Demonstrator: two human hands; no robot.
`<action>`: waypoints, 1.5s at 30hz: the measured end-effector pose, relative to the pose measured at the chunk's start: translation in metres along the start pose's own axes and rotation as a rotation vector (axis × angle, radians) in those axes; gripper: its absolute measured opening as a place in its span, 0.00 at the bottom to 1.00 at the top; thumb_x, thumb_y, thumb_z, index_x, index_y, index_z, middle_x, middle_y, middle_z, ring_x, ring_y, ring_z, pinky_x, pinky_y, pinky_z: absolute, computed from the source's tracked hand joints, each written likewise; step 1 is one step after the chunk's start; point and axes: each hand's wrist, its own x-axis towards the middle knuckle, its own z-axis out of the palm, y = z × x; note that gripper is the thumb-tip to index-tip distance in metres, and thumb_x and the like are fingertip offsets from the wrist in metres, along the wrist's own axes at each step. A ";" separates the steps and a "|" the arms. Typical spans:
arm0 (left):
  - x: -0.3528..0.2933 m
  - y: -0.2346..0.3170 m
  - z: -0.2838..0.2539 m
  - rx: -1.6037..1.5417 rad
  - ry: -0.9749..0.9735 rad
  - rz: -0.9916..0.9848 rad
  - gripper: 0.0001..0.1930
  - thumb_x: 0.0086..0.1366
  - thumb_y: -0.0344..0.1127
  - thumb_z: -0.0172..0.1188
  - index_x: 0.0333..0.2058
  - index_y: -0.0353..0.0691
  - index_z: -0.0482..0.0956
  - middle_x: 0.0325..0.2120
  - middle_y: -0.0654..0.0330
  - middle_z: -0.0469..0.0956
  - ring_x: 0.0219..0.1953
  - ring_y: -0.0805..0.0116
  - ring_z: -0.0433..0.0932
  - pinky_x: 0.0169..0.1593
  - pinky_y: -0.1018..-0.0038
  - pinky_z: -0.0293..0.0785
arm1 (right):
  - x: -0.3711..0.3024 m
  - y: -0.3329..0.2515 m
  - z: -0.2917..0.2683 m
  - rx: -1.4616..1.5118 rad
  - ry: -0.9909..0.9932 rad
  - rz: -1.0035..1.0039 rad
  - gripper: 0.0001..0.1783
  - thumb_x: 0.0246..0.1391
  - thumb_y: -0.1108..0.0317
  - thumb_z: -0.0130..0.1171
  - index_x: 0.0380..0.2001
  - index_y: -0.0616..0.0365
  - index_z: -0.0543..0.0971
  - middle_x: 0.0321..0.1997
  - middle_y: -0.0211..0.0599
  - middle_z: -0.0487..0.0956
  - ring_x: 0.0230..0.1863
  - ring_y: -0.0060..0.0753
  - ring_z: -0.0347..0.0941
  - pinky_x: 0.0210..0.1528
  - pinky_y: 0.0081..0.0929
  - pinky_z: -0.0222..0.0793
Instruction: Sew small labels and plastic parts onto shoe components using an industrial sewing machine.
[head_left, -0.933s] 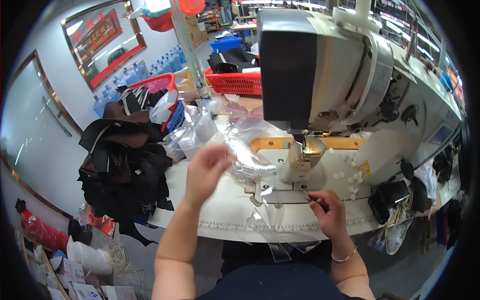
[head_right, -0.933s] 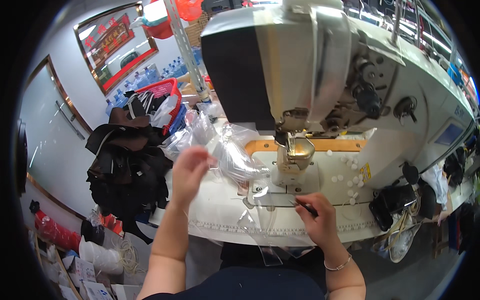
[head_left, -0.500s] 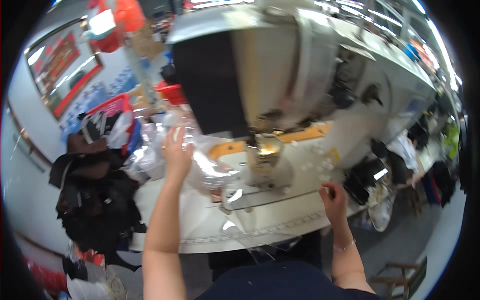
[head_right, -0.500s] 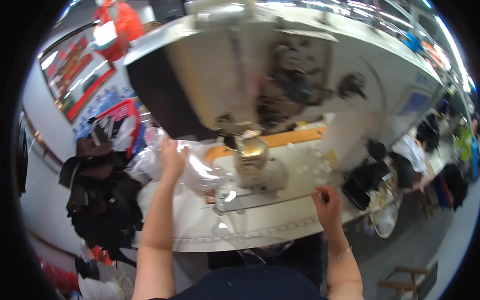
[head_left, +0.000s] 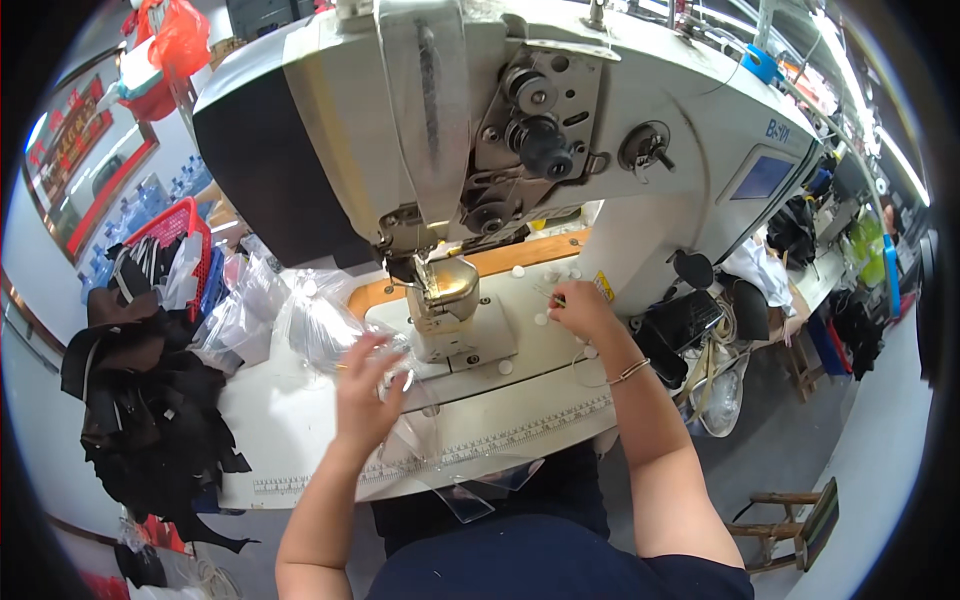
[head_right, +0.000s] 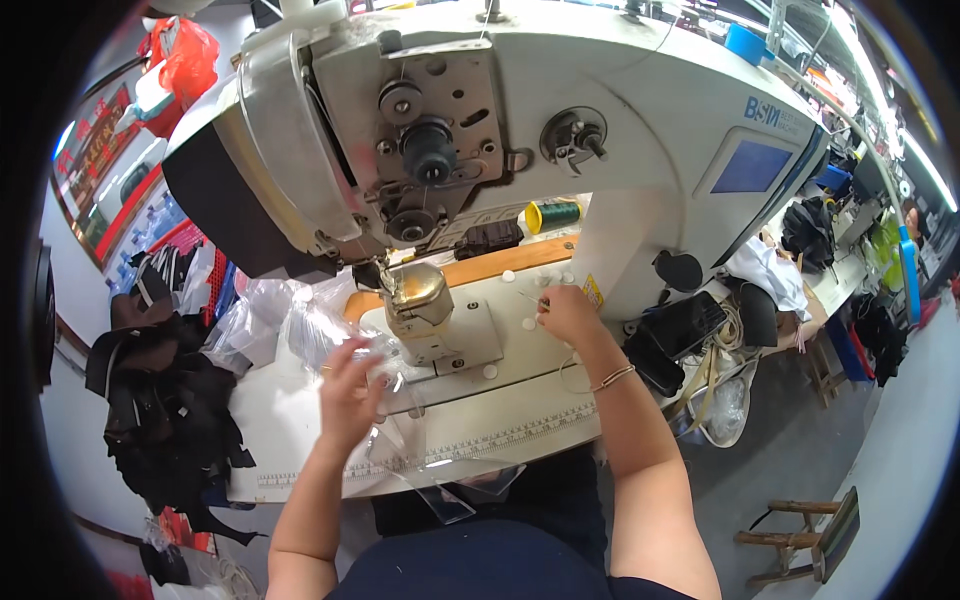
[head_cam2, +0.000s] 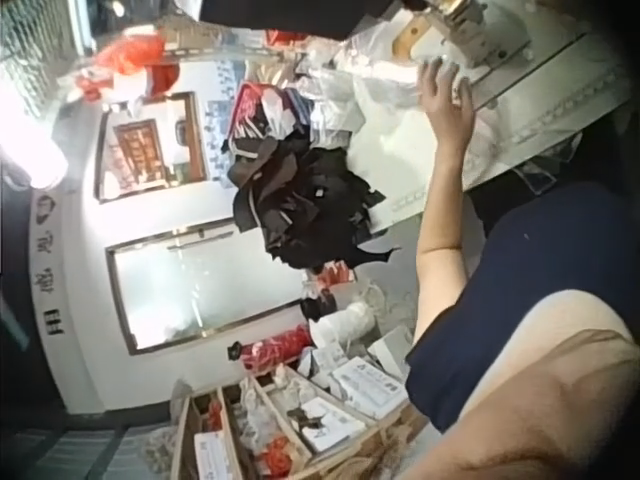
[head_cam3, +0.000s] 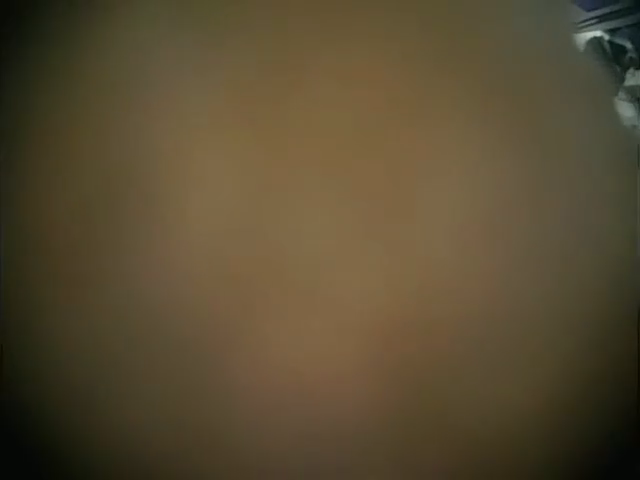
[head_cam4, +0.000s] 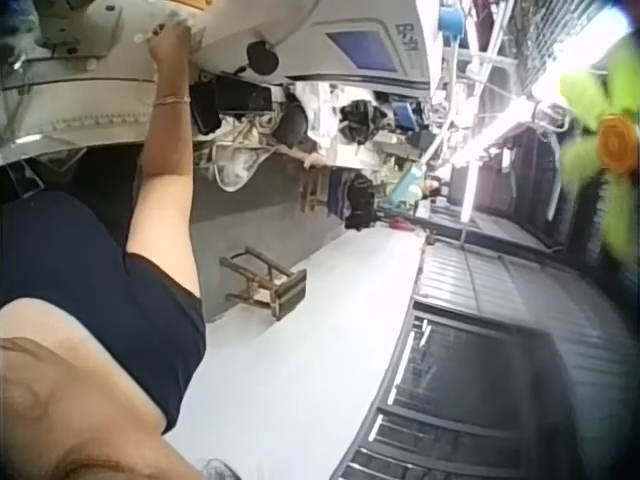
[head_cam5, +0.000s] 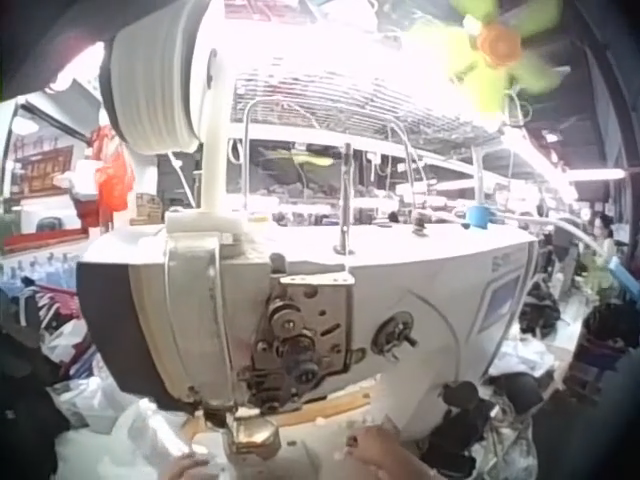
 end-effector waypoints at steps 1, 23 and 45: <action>-0.004 0.011 0.005 0.001 -0.063 0.082 0.10 0.49 0.26 0.62 0.33 0.38 0.78 0.40 0.54 0.74 0.48 0.53 0.70 0.50 0.64 0.68 | 0.001 0.001 -0.001 -0.013 -0.004 0.005 0.10 0.40 0.65 0.62 0.28 0.56 0.78 0.32 0.41 0.78 0.38 0.44 0.74 0.41 0.37 0.70; 0.008 0.060 0.098 -0.785 -0.349 -0.634 0.10 0.60 0.33 0.58 0.34 0.31 0.77 0.25 0.59 0.79 0.26 0.77 0.77 0.30 0.82 0.72 | -0.122 -0.069 0.027 0.909 0.189 0.025 0.05 0.48 0.74 0.60 0.30 0.64 0.79 0.22 0.31 0.79 0.24 0.15 0.72 0.27 0.15 0.67; -0.027 0.084 0.060 -0.598 -0.181 -0.225 0.04 0.52 0.19 0.60 0.29 0.28 0.77 0.28 0.55 0.77 0.30 0.71 0.79 0.33 0.81 0.78 | -0.148 -0.078 0.008 0.899 0.002 -0.153 0.05 0.47 0.74 0.59 0.29 0.63 0.80 0.17 0.32 0.76 0.18 0.12 0.64 0.21 0.16 0.61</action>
